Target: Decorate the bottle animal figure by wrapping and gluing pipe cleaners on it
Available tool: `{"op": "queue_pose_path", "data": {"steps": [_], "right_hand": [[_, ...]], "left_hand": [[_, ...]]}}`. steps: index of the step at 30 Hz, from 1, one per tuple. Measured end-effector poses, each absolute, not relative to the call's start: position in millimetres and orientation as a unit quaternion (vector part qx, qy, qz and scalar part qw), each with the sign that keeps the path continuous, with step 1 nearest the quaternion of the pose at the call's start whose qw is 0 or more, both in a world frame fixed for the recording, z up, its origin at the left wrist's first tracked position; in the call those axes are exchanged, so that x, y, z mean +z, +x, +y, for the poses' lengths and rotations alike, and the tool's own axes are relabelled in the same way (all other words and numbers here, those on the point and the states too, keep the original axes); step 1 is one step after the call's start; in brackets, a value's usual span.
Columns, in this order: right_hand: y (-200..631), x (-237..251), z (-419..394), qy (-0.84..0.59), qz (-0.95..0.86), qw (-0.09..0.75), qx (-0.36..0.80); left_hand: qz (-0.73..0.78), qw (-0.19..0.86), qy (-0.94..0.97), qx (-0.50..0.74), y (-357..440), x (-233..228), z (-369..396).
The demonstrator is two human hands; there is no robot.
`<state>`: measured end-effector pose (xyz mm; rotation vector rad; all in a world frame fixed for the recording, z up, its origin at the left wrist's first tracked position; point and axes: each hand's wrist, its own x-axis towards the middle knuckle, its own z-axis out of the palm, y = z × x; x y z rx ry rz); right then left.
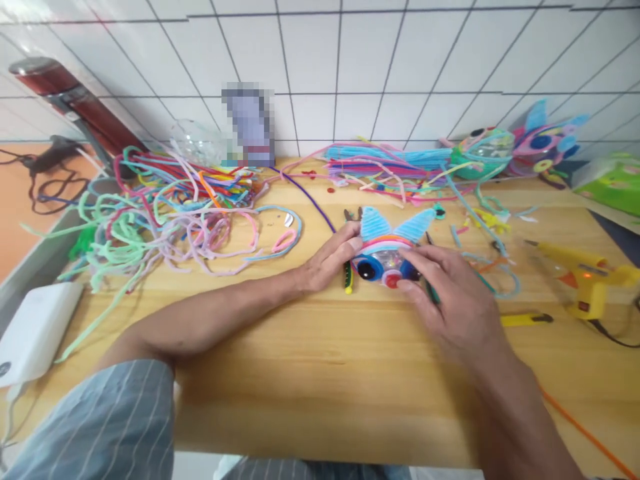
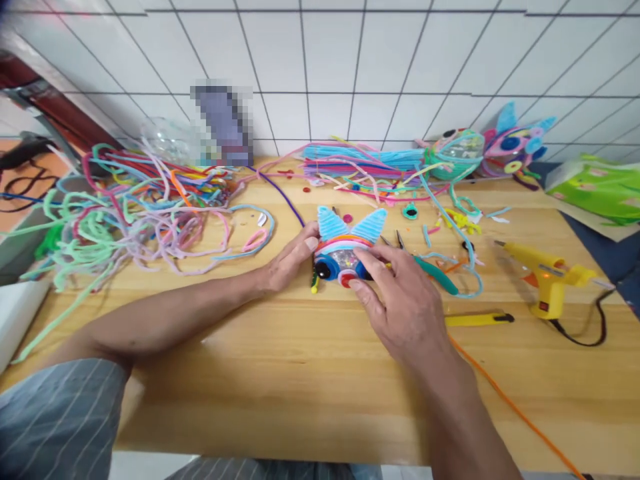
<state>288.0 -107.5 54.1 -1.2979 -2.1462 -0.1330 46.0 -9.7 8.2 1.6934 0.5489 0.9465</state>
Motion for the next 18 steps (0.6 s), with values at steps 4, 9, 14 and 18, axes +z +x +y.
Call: {"op": "queue_pose_path", "data": {"steps": [4,9,14,18], "right_hand": [[290.6,55.2,-107.0,-0.484,-0.817,0.308,-0.054],[287.8,62.0,-107.4,-0.482,-0.820,0.302,-0.065],[285.1,64.5,-110.3,-0.495,-0.822,0.270,-0.084],[282.8,64.0,-113.8,-0.489,-0.830,0.238,-0.122]], "left_hand": [[0.239,0.527,0.715,0.393,46.6,11.1,-9.9],[0.264,0.506,0.729,0.377,47.2,12.2,-9.4],[0.266,0.498,0.730,0.385,49.4,9.5,-9.5],[0.273,0.494,0.734,0.379,51.2,10.2,-9.7]]}}
